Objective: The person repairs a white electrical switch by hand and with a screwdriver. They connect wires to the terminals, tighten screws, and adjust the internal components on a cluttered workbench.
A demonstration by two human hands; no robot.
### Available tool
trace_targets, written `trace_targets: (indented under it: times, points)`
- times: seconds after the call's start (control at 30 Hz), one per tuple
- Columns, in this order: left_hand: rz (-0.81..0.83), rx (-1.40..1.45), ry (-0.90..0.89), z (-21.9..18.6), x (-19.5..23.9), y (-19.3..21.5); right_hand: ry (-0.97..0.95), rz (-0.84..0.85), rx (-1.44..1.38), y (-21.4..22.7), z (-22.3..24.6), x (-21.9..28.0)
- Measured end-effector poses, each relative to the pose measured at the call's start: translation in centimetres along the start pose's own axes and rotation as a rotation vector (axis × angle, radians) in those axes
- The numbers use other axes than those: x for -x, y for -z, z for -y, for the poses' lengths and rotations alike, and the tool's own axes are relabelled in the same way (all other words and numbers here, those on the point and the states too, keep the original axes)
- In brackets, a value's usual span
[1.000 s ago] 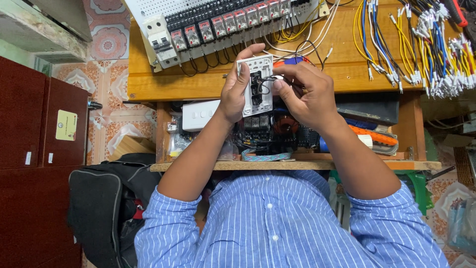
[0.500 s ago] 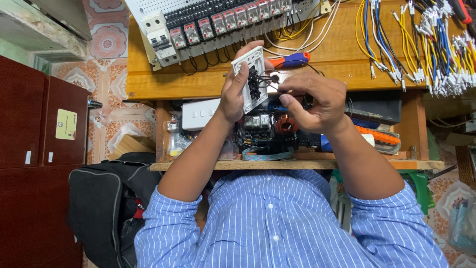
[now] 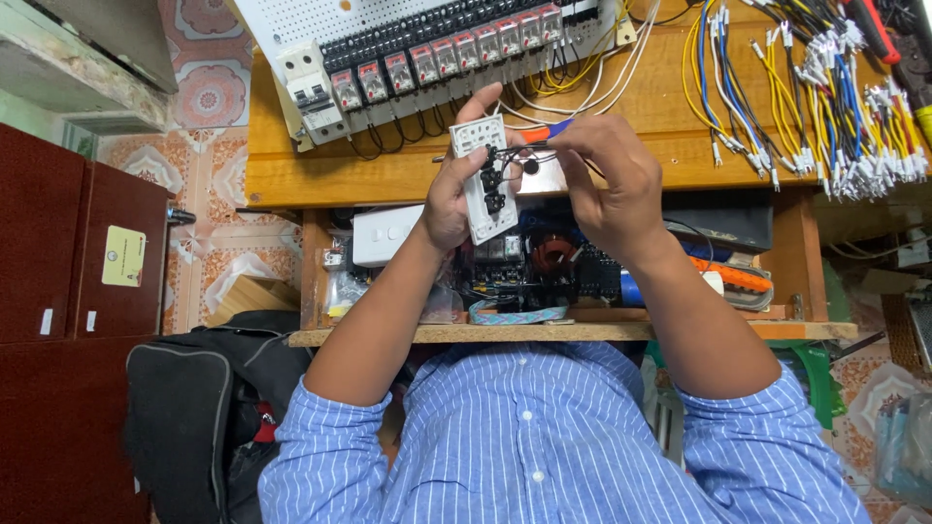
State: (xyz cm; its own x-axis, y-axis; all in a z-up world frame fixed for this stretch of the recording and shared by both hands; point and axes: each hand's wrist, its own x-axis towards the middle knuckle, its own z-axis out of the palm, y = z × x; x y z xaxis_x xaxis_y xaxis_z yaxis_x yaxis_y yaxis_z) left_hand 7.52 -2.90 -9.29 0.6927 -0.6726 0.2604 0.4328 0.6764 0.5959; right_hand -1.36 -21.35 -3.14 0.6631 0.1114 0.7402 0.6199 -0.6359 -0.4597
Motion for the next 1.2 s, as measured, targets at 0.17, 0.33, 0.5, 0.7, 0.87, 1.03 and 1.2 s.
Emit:
trace_targets:
  times: [0.17, 0.33, 0.5, 0.7, 0.87, 1.03, 1.2]
  points:
    - [-0.004, -0.126, 0.054, 0.5, 0.1, -0.4, -0.028, -0.009, 0.003, -1.1, -1.1, 0.4]
    - [0.003, -0.343, 0.030, 0.6, -0.1, -0.6, 0.034, -0.023, -0.009, -1.6, -1.0, 0.3]
    - [-0.025, -0.413, 0.101, 1.1, -0.3, 0.3, 0.064, 0.052, 0.110, -1.6, -1.8, 1.1]
    - [-0.070, -0.447, 0.145, 0.8, -0.2, 0.3, 0.090, 0.126, 0.157, -1.6, -2.5, 1.4]
    - [-0.124, -0.497, 0.100, 0.9, -0.2, -0.1, 0.142, 0.157, 0.206, -1.4, -1.9, 1.3]
    - [-0.222, -0.659, -0.019, 1.2, -0.5, 1.3, 0.210, 0.129, 0.298, -1.2, -0.8, 1.0]
    - [-0.316, -0.760, -0.119, 0.9, -0.4, 0.0, 0.251, 0.137, 0.351, -1.9, -1.9, 1.8]
